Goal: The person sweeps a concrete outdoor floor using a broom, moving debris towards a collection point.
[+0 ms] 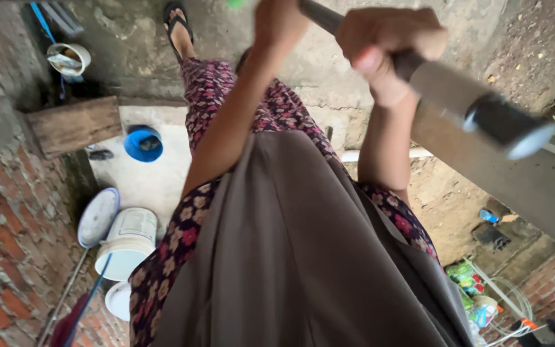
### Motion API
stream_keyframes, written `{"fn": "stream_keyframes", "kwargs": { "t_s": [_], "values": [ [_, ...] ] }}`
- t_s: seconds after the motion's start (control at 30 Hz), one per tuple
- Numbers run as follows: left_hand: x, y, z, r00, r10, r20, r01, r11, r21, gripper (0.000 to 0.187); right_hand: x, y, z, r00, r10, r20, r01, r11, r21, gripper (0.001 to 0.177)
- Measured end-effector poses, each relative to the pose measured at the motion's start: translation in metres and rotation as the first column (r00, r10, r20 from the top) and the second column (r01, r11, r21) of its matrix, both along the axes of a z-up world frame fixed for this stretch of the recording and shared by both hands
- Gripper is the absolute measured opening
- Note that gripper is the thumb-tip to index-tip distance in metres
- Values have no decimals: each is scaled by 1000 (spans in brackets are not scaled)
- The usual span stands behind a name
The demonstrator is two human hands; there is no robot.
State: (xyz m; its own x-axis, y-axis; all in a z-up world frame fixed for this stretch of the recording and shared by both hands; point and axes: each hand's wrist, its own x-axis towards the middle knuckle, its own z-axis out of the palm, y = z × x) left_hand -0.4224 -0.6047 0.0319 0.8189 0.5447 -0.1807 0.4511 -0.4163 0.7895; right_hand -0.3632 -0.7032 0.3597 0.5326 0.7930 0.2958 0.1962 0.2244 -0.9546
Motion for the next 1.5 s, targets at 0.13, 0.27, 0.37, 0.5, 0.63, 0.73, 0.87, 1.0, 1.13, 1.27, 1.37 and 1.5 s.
{"fn": "stream_keyframes", "kwargs": {
  "t_s": [0.13, 0.27, 0.37, 0.5, 0.63, 0.73, 0.87, 1.0, 1.13, 1.27, 1.37, 1.5],
  "values": [
    [-78, 65, -65, 989, 136, 61, -147, 960, 240, 15, -16, 4, -69, 990, 5, -138, -28, 987, -160, 42],
    [-162, 82, -119, 985, 164, 49, -170, 970, 173, 5, -77, 24, -128, 993, 83, -78, -93, 987, -128, 52],
    [-158, 42, -125, 947, 174, 268, -211, 971, 116, 13, -104, 8, -119, 999, 47, -14, -49, 973, -224, 51],
    [-108, -2, -62, 998, 61, 18, -52, 942, -331, 15, -86, 1, -85, 985, 77, 152, -12, 920, -392, 43],
    [-85, 10, 20, 989, -7, 149, 47, 962, -269, 16, -81, 21, -41, 908, 195, 371, -27, 910, -413, 45],
    [-92, 31, 52, 994, -8, 105, 26, 984, -175, 16, -96, 40, -15, 918, 155, 366, -62, 965, -254, 48],
    [-136, 70, 32, 998, -15, -65, 12, 999, -42, 17, -131, 41, -3, 990, 31, 136, 6, 963, -269, 48],
    [-203, 88, -26, 961, 121, 247, -196, 931, 308, 8, -169, 53, -48, 989, -50, -138, 18, 975, -223, 53],
    [-239, 52, -63, 995, 97, 37, -103, 975, 198, 20, -195, 22, -76, 964, -133, -231, 58, 951, -304, 49],
    [-215, -25, -49, 996, -89, -1, 88, 988, -131, 13, -207, -15, -46, 984, -167, -60, 121, 880, -460, 43],
    [-199, -60, -20, 972, -41, 230, 106, 955, -277, 8, -214, -17, -30, 989, -62, 135, 125, 839, -530, 32],
    [-179, -48, 20, 984, -142, 112, 173, 919, -355, 9, -197, -21, -13, 970, 9, 242, 109, 876, -470, 38]
  ]
}}
